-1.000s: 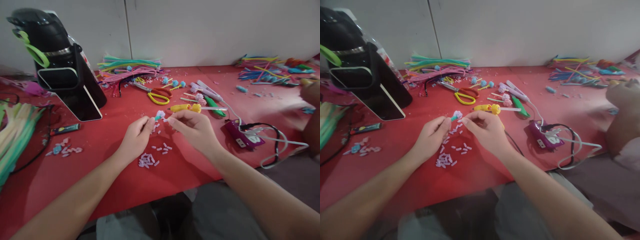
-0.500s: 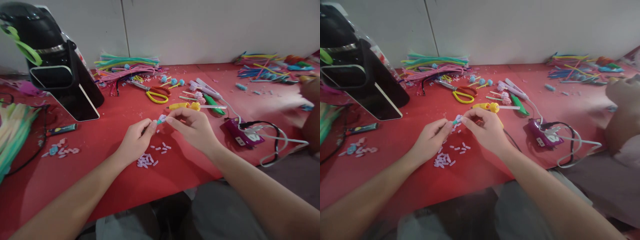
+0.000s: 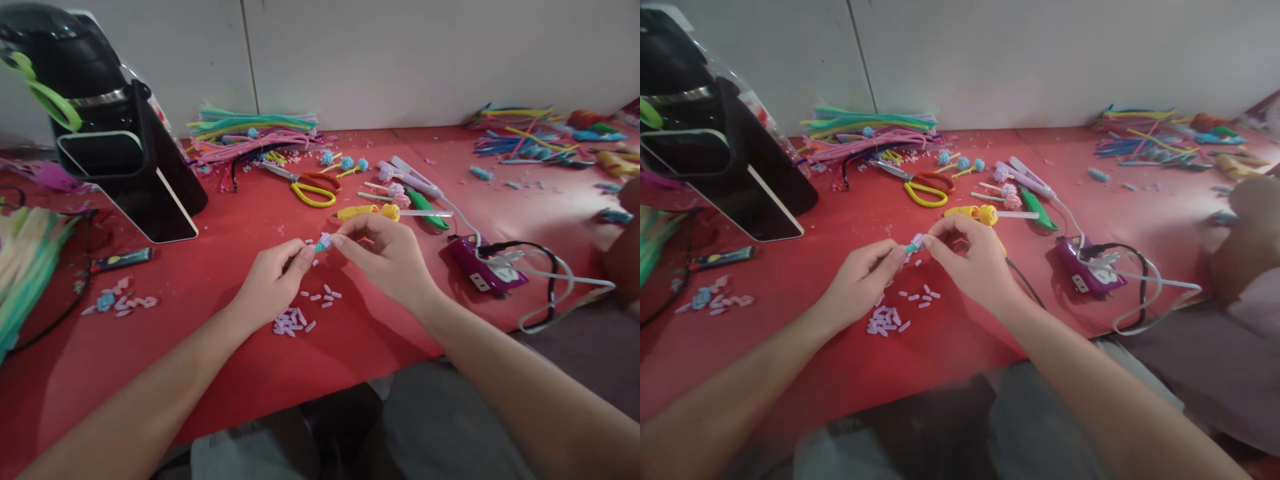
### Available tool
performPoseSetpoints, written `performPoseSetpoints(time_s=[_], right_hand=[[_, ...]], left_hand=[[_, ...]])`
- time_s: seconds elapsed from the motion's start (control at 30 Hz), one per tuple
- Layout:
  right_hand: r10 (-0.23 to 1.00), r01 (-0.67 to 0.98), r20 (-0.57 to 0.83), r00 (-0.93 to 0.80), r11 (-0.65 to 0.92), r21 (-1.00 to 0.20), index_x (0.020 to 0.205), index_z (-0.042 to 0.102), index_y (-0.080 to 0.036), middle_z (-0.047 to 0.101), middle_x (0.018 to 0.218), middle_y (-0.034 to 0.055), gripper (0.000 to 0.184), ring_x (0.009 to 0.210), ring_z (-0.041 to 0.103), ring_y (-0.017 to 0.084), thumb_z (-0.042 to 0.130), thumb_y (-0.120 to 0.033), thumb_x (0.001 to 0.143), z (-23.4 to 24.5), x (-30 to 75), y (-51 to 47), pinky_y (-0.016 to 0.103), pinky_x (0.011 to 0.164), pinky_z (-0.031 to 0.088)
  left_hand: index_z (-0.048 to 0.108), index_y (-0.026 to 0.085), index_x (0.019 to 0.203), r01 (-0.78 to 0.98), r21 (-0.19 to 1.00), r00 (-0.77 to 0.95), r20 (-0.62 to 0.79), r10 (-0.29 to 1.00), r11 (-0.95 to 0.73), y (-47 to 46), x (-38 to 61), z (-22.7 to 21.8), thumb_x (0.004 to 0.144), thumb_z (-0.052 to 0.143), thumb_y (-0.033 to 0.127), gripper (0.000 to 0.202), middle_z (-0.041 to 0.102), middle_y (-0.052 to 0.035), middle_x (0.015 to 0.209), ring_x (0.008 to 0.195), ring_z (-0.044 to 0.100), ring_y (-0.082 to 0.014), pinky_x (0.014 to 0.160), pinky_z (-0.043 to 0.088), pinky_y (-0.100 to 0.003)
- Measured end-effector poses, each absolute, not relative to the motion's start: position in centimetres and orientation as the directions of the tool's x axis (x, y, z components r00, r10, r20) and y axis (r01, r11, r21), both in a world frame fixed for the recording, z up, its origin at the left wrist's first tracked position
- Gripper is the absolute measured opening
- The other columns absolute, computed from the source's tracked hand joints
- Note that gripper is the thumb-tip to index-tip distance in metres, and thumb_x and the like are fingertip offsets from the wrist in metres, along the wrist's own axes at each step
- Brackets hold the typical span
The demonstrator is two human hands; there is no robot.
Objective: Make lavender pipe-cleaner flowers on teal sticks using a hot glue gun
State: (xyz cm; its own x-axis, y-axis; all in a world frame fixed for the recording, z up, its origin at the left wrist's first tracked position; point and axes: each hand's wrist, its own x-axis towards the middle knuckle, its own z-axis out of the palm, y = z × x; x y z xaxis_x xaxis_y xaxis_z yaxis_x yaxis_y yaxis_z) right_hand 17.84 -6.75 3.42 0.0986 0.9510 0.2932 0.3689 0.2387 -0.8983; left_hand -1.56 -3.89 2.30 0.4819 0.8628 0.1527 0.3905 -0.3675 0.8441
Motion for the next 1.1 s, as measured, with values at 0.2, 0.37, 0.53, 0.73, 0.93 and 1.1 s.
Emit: performPoseSetpoints(time_s=[0.2,0.37,0.53,0.73,0.93,1.1], right_hand=[[0.978,0.301,0.189,0.089,0.155,-0.941,0.092,0.077,-0.018,0.08,0.094,0.0059,0.017,0.086,0.074,0.02,0.075,-0.029,0.079,3.56,17.77,-6.94,0.035,0.081,0.061],[0.982,0.303,0.17,0.086,0.136,-0.943,0.089,0.078,-0.018,0.081,0.091,0.0063,0.016,0.082,0.076,0.021,0.076,-0.03,0.078,3.55,17.64,-6.89,0.035,0.079,0.062],[0.98,0.29,0.183,0.076,0.154,-0.944,0.088,0.077,-0.019,0.08,0.088,0.0049,0.014,0.08,0.075,0.02,0.074,-0.028,0.078,3.47,17.64,-6.88,0.033,0.077,0.062],[0.977,0.294,0.208,0.055,0.183,-0.938,0.087,0.076,-0.017,0.079,0.086,0.0042,0.013,0.079,0.074,0.018,0.073,-0.028,0.08,3.57,17.67,-6.88,0.03,0.075,0.061],[0.976,0.296,0.21,0.053,0.185,-0.937,0.087,0.075,-0.017,0.078,0.085,0.0036,0.011,0.078,0.073,0.017,0.073,-0.027,0.081,3.42,17.68,-6.87,0.03,0.074,0.06],[0.979,0.273,0.198,0.055,0.175,-0.946,0.086,0.074,-0.018,0.077,0.086,0.0032,0.01,0.078,0.073,0.017,0.072,-0.026,0.081,3.24,17.71,-6.84,0.03,0.075,0.06]], left_hand=[[0.046,0.018,0.071,0.384,0.84,0.488,0.167,0.857,-0.383,-3.89,-1.67,2.31,0.103,0.046,0.04,0.039,0.039,0.0052,0.063,0.058,0.037,-0.0092,0.056,0.029,-0.027],[0.046,0.018,0.072,0.391,0.834,0.496,0.166,0.853,-0.39,-3.9,-1.71,2.3,0.103,0.046,0.041,0.038,0.039,0.0053,0.062,0.057,0.038,-0.0087,0.055,0.03,-0.026],[0.047,0.018,0.072,0.396,0.82,0.506,0.18,0.844,-0.413,-3.95,-1.7,2.35,0.103,0.047,0.04,0.038,0.04,0.0054,0.062,0.057,0.038,-0.0085,0.055,0.03,-0.026],[0.048,0.018,0.072,0.396,0.805,0.512,0.206,0.834,-0.442,-4.04,-1.7,2.47,0.103,0.047,0.038,0.037,0.04,0.0057,0.061,0.056,0.038,-0.0085,0.055,0.03,-0.026],[0.049,0.018,0.072,0.394,0.797,0.516,0.22,0.828,-0.457,-3.94,-1.78,2.41,0.103,0.048,0.038,0.036,0.041,0.0055,0.062,0.056,0.039,-0.0083,0.055,0.03,-0.026],[0.052,0.017,0.074,0.391,0.795,0.518,0.227,0.825,-0.464,-3.92,-1.78,2.18,0.103,0.048,0.038,0.036,0.044,0.0053,0.063,0.057,0.04,-0.008,0.055,0.031,-0.025]])
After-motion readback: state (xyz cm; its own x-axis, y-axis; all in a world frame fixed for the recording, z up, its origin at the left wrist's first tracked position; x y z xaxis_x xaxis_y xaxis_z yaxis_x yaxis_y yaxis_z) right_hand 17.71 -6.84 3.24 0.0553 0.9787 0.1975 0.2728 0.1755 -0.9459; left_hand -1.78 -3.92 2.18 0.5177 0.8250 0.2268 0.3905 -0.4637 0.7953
